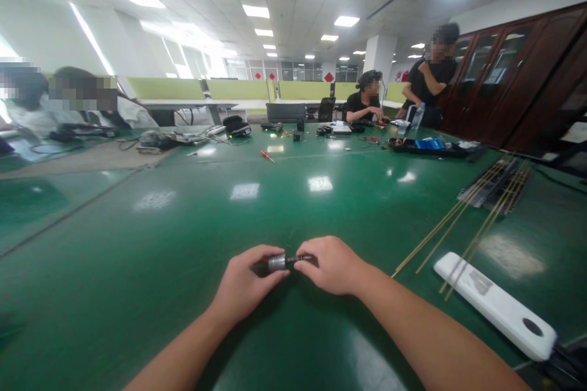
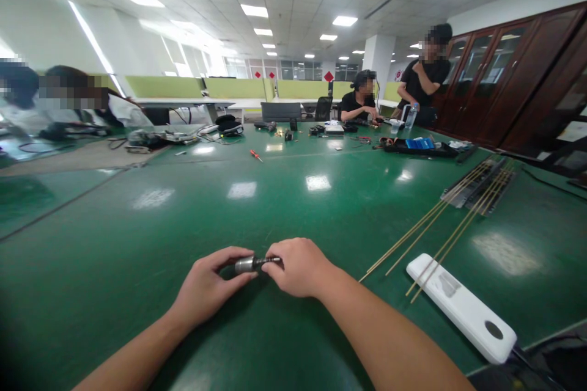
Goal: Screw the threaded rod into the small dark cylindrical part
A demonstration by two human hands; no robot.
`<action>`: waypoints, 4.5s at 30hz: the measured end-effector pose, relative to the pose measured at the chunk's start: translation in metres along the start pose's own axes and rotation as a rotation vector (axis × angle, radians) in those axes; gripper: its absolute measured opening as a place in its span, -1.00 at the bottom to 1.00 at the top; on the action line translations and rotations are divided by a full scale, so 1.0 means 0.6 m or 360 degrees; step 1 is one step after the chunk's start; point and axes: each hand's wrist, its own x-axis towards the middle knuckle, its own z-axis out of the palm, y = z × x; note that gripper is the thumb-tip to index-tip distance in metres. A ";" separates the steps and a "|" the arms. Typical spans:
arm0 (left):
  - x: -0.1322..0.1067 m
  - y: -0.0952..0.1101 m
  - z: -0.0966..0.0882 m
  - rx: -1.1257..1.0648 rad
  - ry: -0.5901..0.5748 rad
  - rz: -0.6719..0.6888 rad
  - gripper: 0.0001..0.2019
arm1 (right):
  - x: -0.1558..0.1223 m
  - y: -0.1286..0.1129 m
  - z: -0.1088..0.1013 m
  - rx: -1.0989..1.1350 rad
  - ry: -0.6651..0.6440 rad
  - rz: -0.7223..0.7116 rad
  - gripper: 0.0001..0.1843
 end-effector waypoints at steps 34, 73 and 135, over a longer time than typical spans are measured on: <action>0.001 0.004 -0.008 0.0007 0.0052 0.0004 -0.73 | -0.001 -0.004 -0.010 -0.0044 0.0012 0.0040 -0.81; -0.002 -0.010 -0.010 -0.0002 0.0055 -0.0013 -0.71 | 0.000 -0.002 -0.015 -0.0027 0.0029 0.0066 -0.80; 0.000 -0.018 -0.017 -0.0066 0.0052 -0.0093 -0.66 | -0.001 -0.004 -0.028 -0.0057 0.0025 0.0125 -0.78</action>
